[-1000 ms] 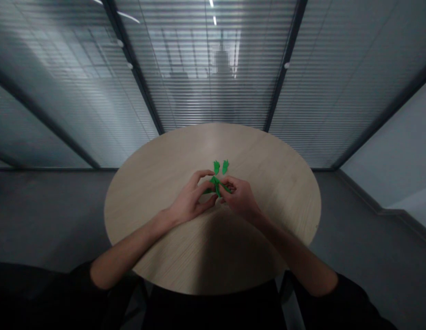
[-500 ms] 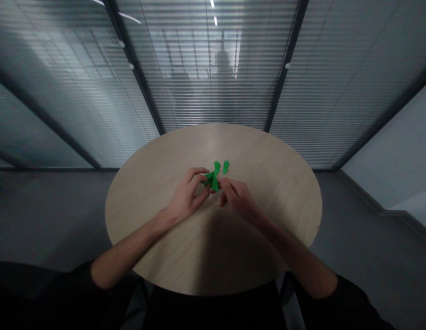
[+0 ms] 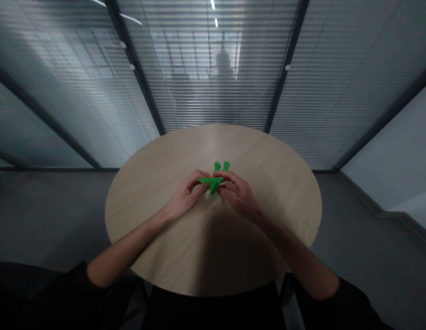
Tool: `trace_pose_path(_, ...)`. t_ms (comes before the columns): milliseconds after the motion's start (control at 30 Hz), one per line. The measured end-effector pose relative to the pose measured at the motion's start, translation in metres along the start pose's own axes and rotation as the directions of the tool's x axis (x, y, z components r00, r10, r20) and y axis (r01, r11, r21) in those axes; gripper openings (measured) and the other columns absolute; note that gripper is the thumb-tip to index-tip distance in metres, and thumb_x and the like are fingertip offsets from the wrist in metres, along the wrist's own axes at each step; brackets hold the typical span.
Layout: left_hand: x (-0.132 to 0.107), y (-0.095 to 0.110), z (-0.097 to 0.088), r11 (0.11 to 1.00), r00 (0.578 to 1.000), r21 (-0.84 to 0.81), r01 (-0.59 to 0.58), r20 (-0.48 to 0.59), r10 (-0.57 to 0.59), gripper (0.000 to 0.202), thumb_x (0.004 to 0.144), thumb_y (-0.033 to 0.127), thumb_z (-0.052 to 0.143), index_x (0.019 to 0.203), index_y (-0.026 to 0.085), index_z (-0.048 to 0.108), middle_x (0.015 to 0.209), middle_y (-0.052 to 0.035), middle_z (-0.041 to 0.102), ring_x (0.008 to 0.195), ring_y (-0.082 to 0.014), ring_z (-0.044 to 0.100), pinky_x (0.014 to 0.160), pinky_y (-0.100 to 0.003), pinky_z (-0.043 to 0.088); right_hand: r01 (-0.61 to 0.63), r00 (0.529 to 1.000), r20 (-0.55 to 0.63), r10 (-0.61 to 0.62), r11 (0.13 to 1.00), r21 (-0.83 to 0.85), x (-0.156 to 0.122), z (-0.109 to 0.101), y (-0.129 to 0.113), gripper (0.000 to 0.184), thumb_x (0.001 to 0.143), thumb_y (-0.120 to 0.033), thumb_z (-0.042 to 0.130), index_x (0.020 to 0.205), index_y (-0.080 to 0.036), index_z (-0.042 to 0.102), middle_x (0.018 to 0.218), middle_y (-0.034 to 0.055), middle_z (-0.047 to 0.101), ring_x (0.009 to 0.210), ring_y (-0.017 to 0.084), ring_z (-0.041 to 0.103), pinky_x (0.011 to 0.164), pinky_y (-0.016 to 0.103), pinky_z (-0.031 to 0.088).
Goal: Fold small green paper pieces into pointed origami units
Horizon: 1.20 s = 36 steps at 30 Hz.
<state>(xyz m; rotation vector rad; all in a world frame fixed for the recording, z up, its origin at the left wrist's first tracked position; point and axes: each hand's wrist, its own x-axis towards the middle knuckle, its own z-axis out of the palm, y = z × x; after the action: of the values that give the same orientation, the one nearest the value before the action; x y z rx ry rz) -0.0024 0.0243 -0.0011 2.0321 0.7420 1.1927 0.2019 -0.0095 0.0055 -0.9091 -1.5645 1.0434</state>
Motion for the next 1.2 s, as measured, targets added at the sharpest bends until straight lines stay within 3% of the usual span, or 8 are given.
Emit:
trace_pose_path(133,0.000,0.001,0.001,1.000,1.000,0.004,-0.016,-0.024,0.016,0.011,0.098,0.028,0.060,0.098,0.019,0.066,0.102,-0.0076,0.065,0.098,-0.0204,0.064,0.090,-0.039,0.055,0.018,0.999,0.040,-0.018,1.000,0.005,-0.001,-0.003,-0.002,0.030,0.086,-0.036,0.069,0.114,-0.026,0.074,0.116,0.0071,0.074,0.107,0.024,0.070,0.089,0.037,0.059)
trace_pose_path(400,0.000,0.007,0.004,0.992,0.996,-0.109,0.071,-0.039,-0.075,0.015,0.098,0.032,0.062,0.102,0.019,0.064,0.085,-0.0025,0.065,0.076,-0.0159,0.061,0.072,-0.032,0.053,-0.002,0.997,-0.082,0.002,1.000,-0.005,0.002,0.003,0.007,0.023,0.080,-0.037,0.079,0.099,-0.024,0.074,0.100,0.0048,0.072,0.089,0.019,0.069,0.079,0.033,0.061)
trace_pose_path(567,-0.004,0.011,-0.001,0.997,1.000,-0.076,0.002,0.009,-0.001,0.012,0.096,0.025,0.058,0.104,0.019,0.063,0.098,-0.0066,0.068,0.093,-0.0208,0.066,0.084,-0.036,0.054,0.020,0.991,-0.131,-0.023,1.000,-0.019,0.003,0.004,0.009,0.018,0.083,-0.036,0.077,0.094,-0.022,0.074,0.088,0.0025,0.067,0.072,0.015,0.064,0.065,0.028,0.060)
trace_pose_path(700,-0.005,0.015,-0.001,0.998,0.998,-0.009,-0.068,0.003,0.068,0.034,0.088,0.026,0.071,0.120,0.020,0.061,0.113,-0.0088,0.067,0.104,-0.0234,0.064,0.094,-0.040,0.051,0.083,0.978,-0.185,-0.094,0.994,-0.066,0.003,0.005,0.009,0.014,0.083,-0.033,0.076,0.092,-0.022,0.074,0.089,0.0030,0.068,0.072,0.014,0.065,0.061,0.025,0.059)
trace_pose_path(1000,-0.002,0.012,0.001,0.998,0.996,-0.057,-0.018,-0.090,0.013,0.012,0.093,0.028,0.072,0.101,0.019,0.074,0.097,-0.0061,0.072,0.090,-0.0190,0.067,0.085,-0.033,0.053,0.265,0.933,-0.181,-0.311,0.934,-0.240,0.001,0.007,0.006,0.005,0.087,-0.024,0.073,0.091,-0.023,0.074,0.088,0.0015,0.069,0.074,0.012,0.066,0.058,0.019,0.057)
trace_pose_path(1200,-0.001,0.013,0.000,0.998,0.997,-0.067,0.007,-0.082,-0.013,0.011,0.093,0.028,0.072,0.096,0.019,0.077,0.092,-0.0056,0.074,0.086,-0.0186,0.068,0.082,-0.032,0.053,0.292,0.920,-0.176,-0.350,0.912,-0.289,-0.002,0.009,0.003,0.008,0.087,-0.022,0.072,0.095,-0.022,0.073,0.090,0.0022,0.070,0.075,0.013,0.068,0.059,0.020,0.058)
